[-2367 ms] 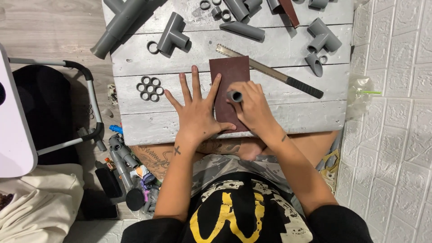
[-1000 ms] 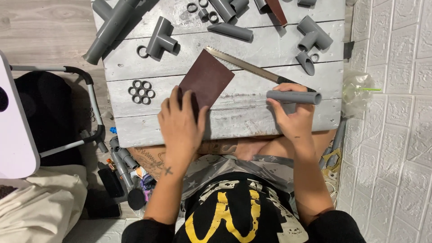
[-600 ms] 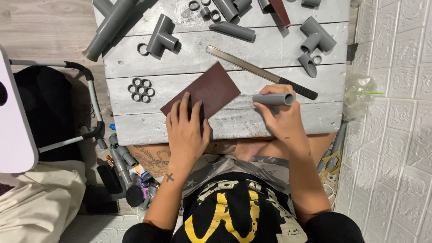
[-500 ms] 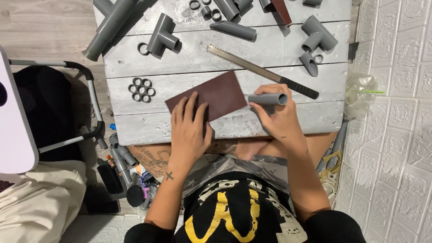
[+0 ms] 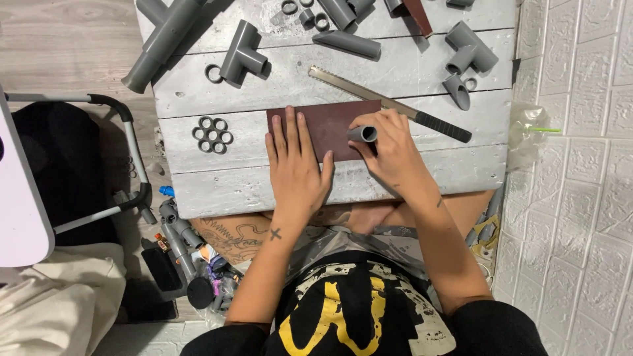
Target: The person sits on the floor and uses a sanding sheet to smooth the edges of various gray PVC pipe fittings. They handle several fittings one at a time, rubbing them against the sandpaper on the table, and occasionally inspect the edges by hand.
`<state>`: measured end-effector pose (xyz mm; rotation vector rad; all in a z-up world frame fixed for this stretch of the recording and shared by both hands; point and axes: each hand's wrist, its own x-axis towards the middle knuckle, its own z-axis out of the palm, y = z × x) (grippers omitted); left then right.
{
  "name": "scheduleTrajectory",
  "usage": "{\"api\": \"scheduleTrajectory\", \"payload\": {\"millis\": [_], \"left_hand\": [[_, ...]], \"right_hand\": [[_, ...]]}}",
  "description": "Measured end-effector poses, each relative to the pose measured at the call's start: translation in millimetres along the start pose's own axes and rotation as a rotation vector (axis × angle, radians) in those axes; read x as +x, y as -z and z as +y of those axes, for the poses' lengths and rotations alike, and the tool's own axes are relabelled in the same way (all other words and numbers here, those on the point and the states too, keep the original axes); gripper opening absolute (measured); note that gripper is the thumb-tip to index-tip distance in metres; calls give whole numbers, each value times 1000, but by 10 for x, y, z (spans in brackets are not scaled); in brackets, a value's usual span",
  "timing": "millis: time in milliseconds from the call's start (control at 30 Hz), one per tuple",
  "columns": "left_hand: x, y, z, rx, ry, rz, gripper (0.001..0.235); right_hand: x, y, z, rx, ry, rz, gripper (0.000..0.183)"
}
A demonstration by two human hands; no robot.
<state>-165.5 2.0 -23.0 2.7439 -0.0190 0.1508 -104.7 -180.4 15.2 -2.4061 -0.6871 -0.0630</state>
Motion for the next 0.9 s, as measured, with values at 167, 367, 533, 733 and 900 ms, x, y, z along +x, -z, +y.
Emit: {"api": "scheduleTrajectory", "payload": {"millis": [167,367,533,733,900], "left_hand": [[-4,-43,12,60,20,-2,81],[-21,-92,-30,80,12,13,93],[-31,-82,-20,80,23,16,94],[-16,-65,-2,71,28,3,93],[-21,-97,-20,72,17,9,94]], "right_hand": [[-109,-190,51,28,25,20,25],[51,-475,-26,-18,102,68,24],[99,-486,257,-94,135,125,26],[-122,-162,159,-82,5,34,20],[-156,-437,149,15,27,12,22]]}}
